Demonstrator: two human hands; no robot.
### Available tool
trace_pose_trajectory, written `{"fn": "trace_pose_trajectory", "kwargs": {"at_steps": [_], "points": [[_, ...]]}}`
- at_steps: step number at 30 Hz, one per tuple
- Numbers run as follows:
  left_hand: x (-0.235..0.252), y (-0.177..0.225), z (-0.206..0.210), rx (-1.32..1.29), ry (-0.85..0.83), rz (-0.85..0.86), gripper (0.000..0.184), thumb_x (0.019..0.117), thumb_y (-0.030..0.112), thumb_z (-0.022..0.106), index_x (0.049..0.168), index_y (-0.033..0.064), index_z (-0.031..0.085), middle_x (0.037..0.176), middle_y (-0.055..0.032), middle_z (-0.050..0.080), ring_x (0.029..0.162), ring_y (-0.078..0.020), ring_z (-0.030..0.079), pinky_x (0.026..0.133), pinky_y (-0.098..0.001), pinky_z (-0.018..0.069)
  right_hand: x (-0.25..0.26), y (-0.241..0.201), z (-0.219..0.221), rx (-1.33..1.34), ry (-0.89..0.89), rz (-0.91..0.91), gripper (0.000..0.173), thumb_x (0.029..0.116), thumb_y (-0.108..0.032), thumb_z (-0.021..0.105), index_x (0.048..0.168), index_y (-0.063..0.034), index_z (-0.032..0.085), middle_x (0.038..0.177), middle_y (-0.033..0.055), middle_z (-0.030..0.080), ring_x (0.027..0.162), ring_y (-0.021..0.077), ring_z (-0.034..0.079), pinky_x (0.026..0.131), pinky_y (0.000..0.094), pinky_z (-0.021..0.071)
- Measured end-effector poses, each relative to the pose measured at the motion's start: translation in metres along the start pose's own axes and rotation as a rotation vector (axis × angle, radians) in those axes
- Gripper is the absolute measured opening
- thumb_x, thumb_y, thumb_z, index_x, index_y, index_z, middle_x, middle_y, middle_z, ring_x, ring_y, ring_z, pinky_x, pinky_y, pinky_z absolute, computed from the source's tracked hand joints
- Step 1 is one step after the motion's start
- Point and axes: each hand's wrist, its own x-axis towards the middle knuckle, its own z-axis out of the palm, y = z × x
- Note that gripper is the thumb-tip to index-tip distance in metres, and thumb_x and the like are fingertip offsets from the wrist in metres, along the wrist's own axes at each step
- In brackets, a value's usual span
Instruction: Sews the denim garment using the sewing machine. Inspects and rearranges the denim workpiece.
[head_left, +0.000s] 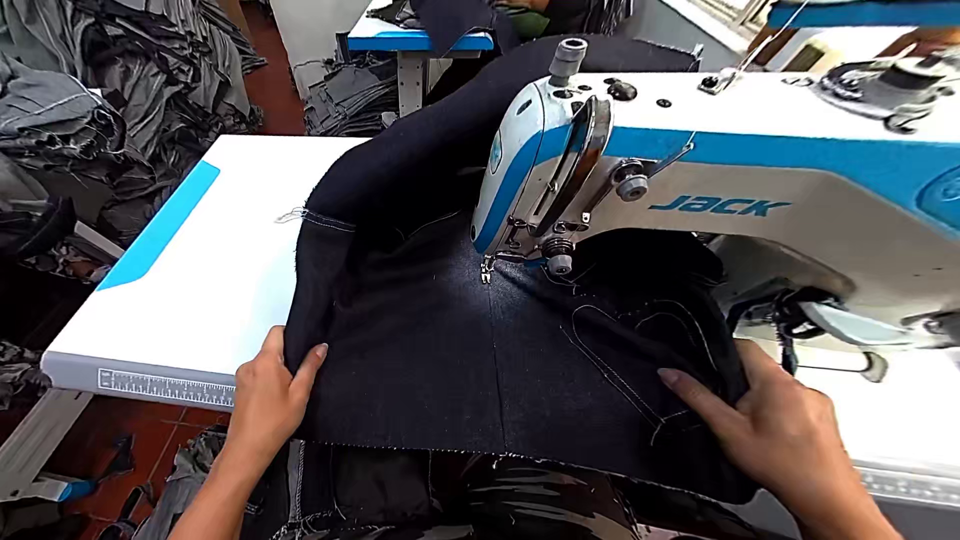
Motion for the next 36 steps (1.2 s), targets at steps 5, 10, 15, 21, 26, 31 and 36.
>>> {"fn": "trace_pose_trajectory", "kwargs": {"at_steps": [5, 10, 15, 21, 26, 31, 36], "points": [[0.018, 0.004, 0.005, 0.032, -0.015, 0.024, 0.031, 0.0996, 0.022, 0.069, 0.113, -0.0048, 0.060, 0.077, -0.0205, 0.066, 0.072, -0.0380, 0.069, 0.066, -0.0599, 0.0523, 0.013, 0.003, 0.011, -0.019, -0.002, -0.006, 0.051, 0.0924, -0.031, 0.067, 0.120, 0.0105, 0.056, 0.079, 0.0304, 0.062, 0.073, 0.0530, 0.064, 0.061, 0.0690, 0.0425], [0.062, 0.014, 0.019, 0.100, -0.069, -0.003, 0.037, 0.1024, 0.026, 0.066, 0.118, -0.0072, 0.057, 0.084, -0.0282, 0.067, 0.080, -0.0482, 0.069, 0.073, -0.0679, 0.0516, 0.049, -0.002, 0.028, -0.072, 0.024, 0.008, 0.044, 0.0955, -0.024, 0.070, 0.121, 0.0088, 0.054, 0.075, 0.0339, 0.059, 0.071, 0.0591, 0.062, 0.060, 0.0726, 0.0426], [0.099, 0.020, 0.035, 0.117, -0.114, -0.037, 0.042, 0.1046, 0.030, 0.062, 0.122, -0.0072, 0.055, 0.092, -0.0330, 0.066, 0.090, -0.0546, 0.067, 0.076, -0.0721, 0.0495, 0.088, -0.008, 0.041, -0.110, 0.007, 0.067, 0.052, 0.0987, -0.025, 0.069, 0.131, 0.0108, 0.051, 0.086, 0.0412, 0.061, 0.081, 0.0661, 0.061, 0.067, 0.0781, 0.0434], [0.145, 0.033, 0.046, 0.168, -0.152, -0.079, 0.044, 0.1048, 0.031, 0.061, 0.126, -0.0067, 0.054, 0.102, -0.0339, 0.067, 0.101, -0.0554, 0.066, 0.085, -0.0715, 0.0488, 0.140, -0.016, 0.052, -0.127, -0.066, 0.154, 0.053, 0.1017, -0.029, 0.066, 0.123, 0.0173, 0.054, 0.109, 0.0470, 0.058, 0.108, 0.0680, 0.056, 0.083, 0.0797, 0.0406], [0.177, 0.043, 0.054, 0.184, -0.174, -0.112, 0.047, 0.1058, 0.034, 0.058, 0.132, -0.0051, 0.052, 0.110, -0.0343, 0.066, 0.108, -0.0547, 0.065, 0.088, -0.0711, 0.0482, 0.171, -0.009, 0.070, -0.156, 0.055, 0.002, 0.049, 0.1009, -0.025, 0.064, 0.126, 0.0164, 0.059, 0.132, 0.0460, 0.053, 0.129, 0.0641, 0.047, 0.100, 0.0811, 0.0329], [0.195, 0.046, 0.062, 0.216, -0.176, -0.099, 0.048, 0.1062, 0.036, 0.057, 0.132, -0.0035, 0.052, 0.112, -0.0329, 0.067, 0.110, -0.0534, 0.065, 0.087, -0.0702, 0.0488, 0.183, -0.008, 0.079, -0.207, 0.046, -0.035, 0.047, 0.1043, -0.022, 0.058, 0.135, 0.0136, 0.055, 0.139, 0.0425, 0.051, 0.137, 0.0577, 0.044, 0.108, 0.0768, 0.0279], [0.195, 0.048, 0.063, 0.216, -0.169, -0.117, 0.046, 0.1061, 0.036, 0.057, 0.132, -0.0020, 0.053, 0.111, -0.0318, 0.068, 0.109, -0.0526, 0.066, 0.088, -0.0696, 0.0488, 0.187, -0.013, 0.083, -0.258, -0.004, 0.060, 0.044, 0.1037, -0.018, 0.059, 0.132, 0.0156, 0.055, 0.138, 0.0437, 0.050, 0.137, 0.0576, 0.044, 0.108, 0.0759, 0.0289]]}}
